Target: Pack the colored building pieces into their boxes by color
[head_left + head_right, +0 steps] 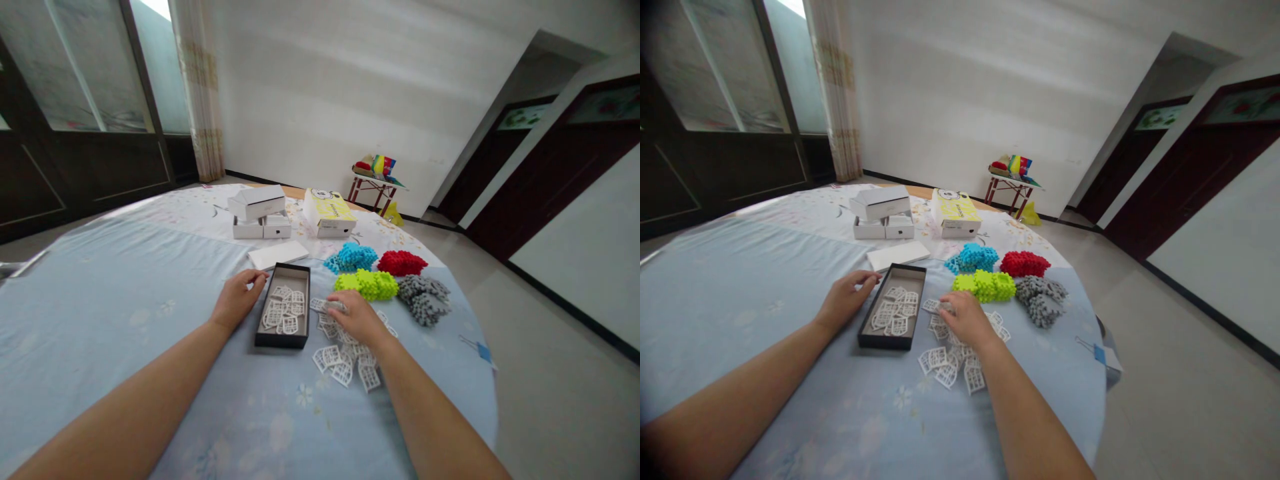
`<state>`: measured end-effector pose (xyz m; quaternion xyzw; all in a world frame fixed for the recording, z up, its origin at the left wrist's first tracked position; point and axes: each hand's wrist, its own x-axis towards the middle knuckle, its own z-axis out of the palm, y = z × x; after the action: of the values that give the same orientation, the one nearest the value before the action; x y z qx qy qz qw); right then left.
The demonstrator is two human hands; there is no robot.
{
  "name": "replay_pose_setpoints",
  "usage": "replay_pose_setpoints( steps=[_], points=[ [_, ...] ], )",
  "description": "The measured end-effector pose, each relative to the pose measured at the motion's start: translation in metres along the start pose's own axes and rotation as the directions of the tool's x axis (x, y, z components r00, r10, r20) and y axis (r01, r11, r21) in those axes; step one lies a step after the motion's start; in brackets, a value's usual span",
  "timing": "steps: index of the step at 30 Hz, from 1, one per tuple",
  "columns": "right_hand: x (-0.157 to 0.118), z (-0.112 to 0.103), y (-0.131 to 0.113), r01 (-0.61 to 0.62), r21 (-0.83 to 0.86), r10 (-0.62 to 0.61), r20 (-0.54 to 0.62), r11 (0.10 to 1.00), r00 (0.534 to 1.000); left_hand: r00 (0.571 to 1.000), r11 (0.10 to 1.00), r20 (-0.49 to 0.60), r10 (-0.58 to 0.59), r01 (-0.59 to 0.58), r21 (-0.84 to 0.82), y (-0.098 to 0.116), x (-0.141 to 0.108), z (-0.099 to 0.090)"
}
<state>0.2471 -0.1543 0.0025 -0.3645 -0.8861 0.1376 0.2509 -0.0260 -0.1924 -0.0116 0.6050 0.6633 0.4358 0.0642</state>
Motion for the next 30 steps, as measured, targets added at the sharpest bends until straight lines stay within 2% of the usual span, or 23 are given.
replay_pose_setpoints(
  steps=[5,12,16,24,30],
  points=[
    [-0.004,0.003,-0.003,-0.011,-0.105,0.023,0.110,0.994,0.994,1.000,1.000,-0.010,-0.004,0.004,-0.005,0.001,-0.001,-0.002],
    [-0.007,-0.003,-0.004,0.002,-0.098,0.020,0.216,0.995,0.976,1.000,1.000,-0.012,-0.014,0.014,0.004,-0.001,-0.001,-0.001],
    [-0.004,-0.001,-0.003,0.016,-0.059,-0.006,0.159,0.998,0.987,1.000,1.000,-0.010,-0.022,0.022,0.008,-0.002,-0.001,-0.001],
    [-0.001,0.003,-0.001,-0.023,-0.061,0.028,0.068,0.998,0.997,1.000,1.000,-0.019,0.017,-0.017,-0.002,0.003,-0.002,-0.003],
    [0.000,0.008,0.002,-0.029,-0.084,0.033,0.050,0.996,0.998,0.989,0.989,0.042,0.144,-0.143,-0.033,0.007,-0.004,-0.002]
  ],
)
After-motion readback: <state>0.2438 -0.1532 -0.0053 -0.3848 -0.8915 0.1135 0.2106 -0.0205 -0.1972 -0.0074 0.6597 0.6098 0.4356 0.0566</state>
